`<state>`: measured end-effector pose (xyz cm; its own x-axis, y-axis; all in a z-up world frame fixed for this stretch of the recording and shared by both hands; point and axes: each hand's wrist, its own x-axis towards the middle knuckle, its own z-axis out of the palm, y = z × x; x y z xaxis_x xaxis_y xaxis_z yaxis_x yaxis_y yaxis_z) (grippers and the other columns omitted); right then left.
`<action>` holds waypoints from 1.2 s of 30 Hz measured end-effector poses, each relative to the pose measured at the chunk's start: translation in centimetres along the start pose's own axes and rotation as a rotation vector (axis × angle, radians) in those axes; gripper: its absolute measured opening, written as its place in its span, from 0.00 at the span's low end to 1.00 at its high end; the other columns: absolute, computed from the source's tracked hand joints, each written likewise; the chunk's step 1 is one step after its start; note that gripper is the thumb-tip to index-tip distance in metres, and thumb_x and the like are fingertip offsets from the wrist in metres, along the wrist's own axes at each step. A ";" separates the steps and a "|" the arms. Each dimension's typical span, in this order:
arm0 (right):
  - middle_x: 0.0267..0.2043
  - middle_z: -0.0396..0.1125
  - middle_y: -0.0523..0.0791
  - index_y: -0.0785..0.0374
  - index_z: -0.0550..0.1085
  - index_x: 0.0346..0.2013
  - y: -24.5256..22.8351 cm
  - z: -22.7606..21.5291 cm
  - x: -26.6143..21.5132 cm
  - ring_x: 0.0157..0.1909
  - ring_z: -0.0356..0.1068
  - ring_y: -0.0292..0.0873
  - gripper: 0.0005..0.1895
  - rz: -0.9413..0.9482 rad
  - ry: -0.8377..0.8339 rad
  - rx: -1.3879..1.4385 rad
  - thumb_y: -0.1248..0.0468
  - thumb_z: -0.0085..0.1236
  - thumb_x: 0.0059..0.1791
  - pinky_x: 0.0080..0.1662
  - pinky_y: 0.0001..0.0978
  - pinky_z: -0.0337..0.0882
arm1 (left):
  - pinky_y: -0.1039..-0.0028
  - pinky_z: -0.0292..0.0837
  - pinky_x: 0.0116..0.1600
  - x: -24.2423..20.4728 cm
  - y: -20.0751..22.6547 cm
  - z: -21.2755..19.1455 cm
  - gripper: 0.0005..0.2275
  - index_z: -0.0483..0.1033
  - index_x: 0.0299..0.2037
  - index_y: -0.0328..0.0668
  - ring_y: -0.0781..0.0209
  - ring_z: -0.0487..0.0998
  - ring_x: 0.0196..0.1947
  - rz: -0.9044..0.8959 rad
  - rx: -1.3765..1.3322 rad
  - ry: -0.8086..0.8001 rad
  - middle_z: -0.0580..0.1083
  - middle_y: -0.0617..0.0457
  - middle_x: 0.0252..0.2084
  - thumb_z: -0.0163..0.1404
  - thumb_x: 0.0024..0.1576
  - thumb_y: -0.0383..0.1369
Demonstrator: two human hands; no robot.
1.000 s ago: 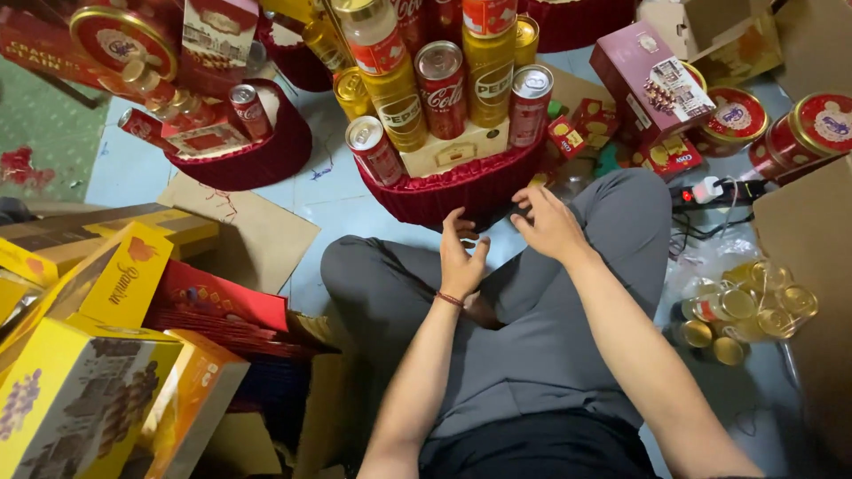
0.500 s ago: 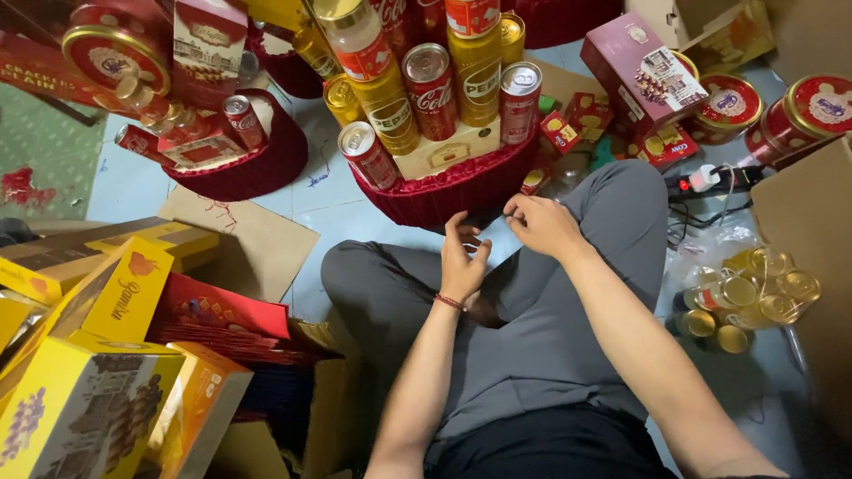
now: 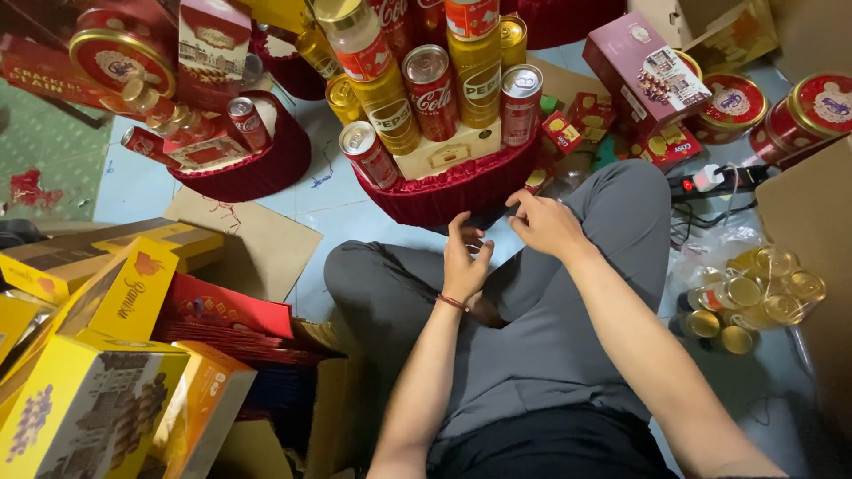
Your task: The person sits on the floor and arranges various items into a red circular gift basket. They place soda cans and small glass jars into the basket, adjusting their positions to fit neatly. The person also handles a red box and a gold-wrapped item, placing them into the arrangement.
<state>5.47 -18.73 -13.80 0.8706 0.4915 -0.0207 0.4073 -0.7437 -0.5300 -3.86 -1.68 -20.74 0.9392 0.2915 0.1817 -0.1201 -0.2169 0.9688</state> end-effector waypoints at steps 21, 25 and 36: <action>0.38 0.77 0.40 0.52 0.68 0.58 -0.3 -0.4 -0.2 0.44 0.77 0.53 0.20 0.034 -0.036 0.010 0.57 0.52 0.51 0.47 0.51 0.74 | 0.63 0.77 0.45 -0.3 1.5 -0.3 0.31 0.55 0.69 0.33 0.48 0.79 0.39 0.006 0.006 -0.008 0.74 0.42 0.41 0.54 0.55 0.24; 0.37 0.77 0.39 0.52 0.65 0.59 0.3 0.2 0.1 0.44 0.77 0.52 0.22 0.037 -0.022 -0.006 0.57 0.53 0.50 0.47 0.51 0.75 | 0.63 0.77 0.45 -0.2 1.0 -0.2 0.33 0.52 0.70 0.33 0.47 0.79 0.39 0.001 0.002 0.009 0.73 0.42 0.42 0.54 0.55 0.23; 0.40 0.76 0.44 0.62 0.64 0.56 0.1 -0.1 0.0 0.45 0.77 0.52 0.21 0.021 0.033 0.054 0.59 0.55 0.50 0.46 0.50 0.76 | 0.64 0.76 0.45 -0.6 1.0 -0.1 0.37 0.42 0.74 0.29 0.48 0.79 0.39 0.036 0.011 0.000 0.74 0.42 0.42 0.53 0.56 0.23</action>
<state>5.56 -18.85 -13.81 0.8878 0.4602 -0.0049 0.3741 -0.7279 -0.5747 -4.59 -1.98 -19.90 0.9343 0.2831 0.2165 -0.1504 -0.2375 0.9597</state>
